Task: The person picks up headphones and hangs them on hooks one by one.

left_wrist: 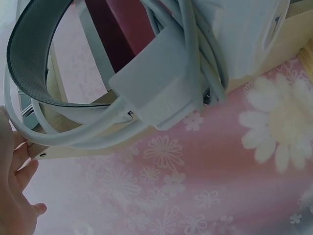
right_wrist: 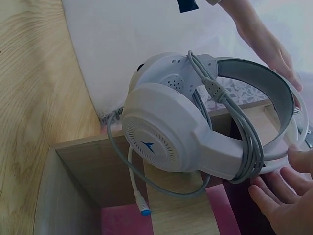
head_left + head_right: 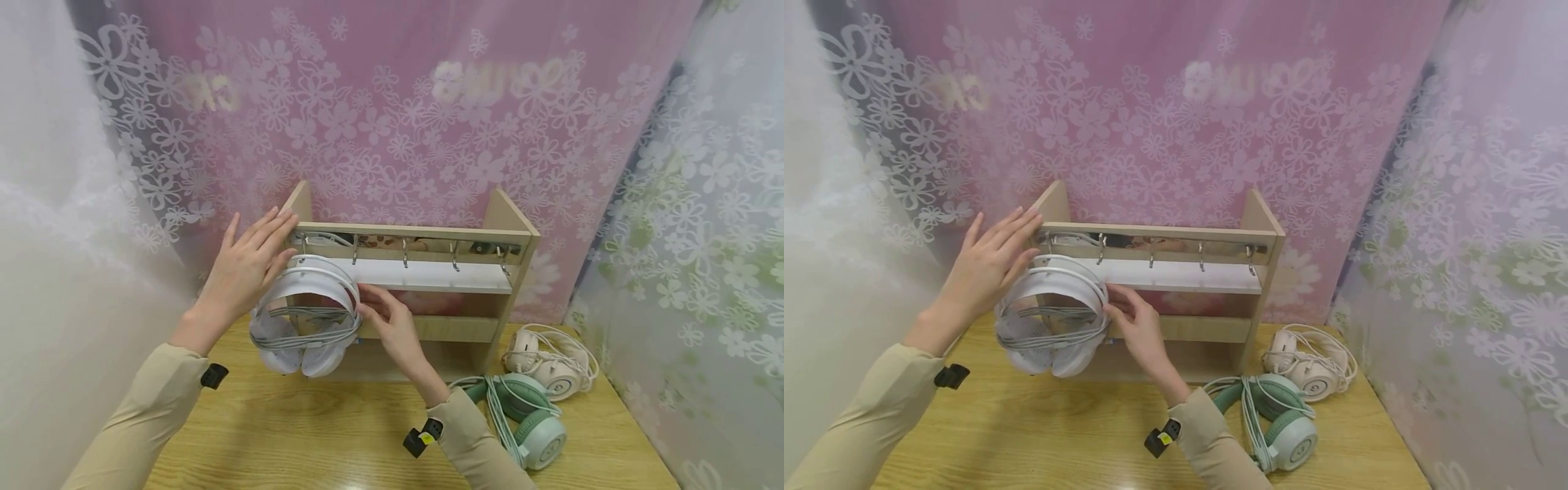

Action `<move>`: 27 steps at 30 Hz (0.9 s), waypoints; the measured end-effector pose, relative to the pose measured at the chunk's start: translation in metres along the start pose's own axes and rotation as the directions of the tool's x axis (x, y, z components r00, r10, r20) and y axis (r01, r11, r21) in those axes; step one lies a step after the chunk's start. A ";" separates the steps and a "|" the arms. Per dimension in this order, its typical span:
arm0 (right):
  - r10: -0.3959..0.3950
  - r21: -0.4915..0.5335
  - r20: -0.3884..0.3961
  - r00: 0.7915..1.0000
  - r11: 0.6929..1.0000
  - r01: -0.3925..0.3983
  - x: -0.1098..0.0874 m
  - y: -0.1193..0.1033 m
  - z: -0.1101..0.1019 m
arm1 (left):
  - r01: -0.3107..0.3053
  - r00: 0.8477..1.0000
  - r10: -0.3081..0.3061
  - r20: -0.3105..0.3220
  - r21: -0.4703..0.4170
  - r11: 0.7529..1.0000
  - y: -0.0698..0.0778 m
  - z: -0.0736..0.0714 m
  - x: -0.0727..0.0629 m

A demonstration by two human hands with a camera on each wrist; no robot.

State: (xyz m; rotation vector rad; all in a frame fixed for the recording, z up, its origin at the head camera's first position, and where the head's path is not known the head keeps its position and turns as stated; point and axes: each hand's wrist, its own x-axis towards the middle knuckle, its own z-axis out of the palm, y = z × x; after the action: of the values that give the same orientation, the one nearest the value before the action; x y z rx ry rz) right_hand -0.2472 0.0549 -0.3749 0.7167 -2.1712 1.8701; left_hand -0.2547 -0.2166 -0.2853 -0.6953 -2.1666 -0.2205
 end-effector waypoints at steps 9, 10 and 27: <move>-0.003 0.105 0.015 1.000 0.994 0.001 -0.004 -0.002 -0.011 | 0.011 1.000 -0.011 0.000 -0.012 1.000 0.000 0.000 -0.001; -0.007 0.118 0.019 1.000 0.993 0.004 -0.005 -0.002 -0.013 | 0.012 1.000 -0.012 0.002 -0.013 1.000 0.000 0.000 -0.001; -0.016 0.190 -0.005 1.000 0.982 0.017 -0.012 -0.003 -0.036 | 0.013 1.000 -0.013 -0.011 -0.026 1.000 -0.001 0.003 -0.001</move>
State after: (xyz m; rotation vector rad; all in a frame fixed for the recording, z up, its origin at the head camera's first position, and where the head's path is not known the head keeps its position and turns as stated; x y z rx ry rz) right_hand -0.2418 0.0923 -0.3707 0.7621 -1.9960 2.0889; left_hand -0.2566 -0.2165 -0.2881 -0.6932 -2.1615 -0.2592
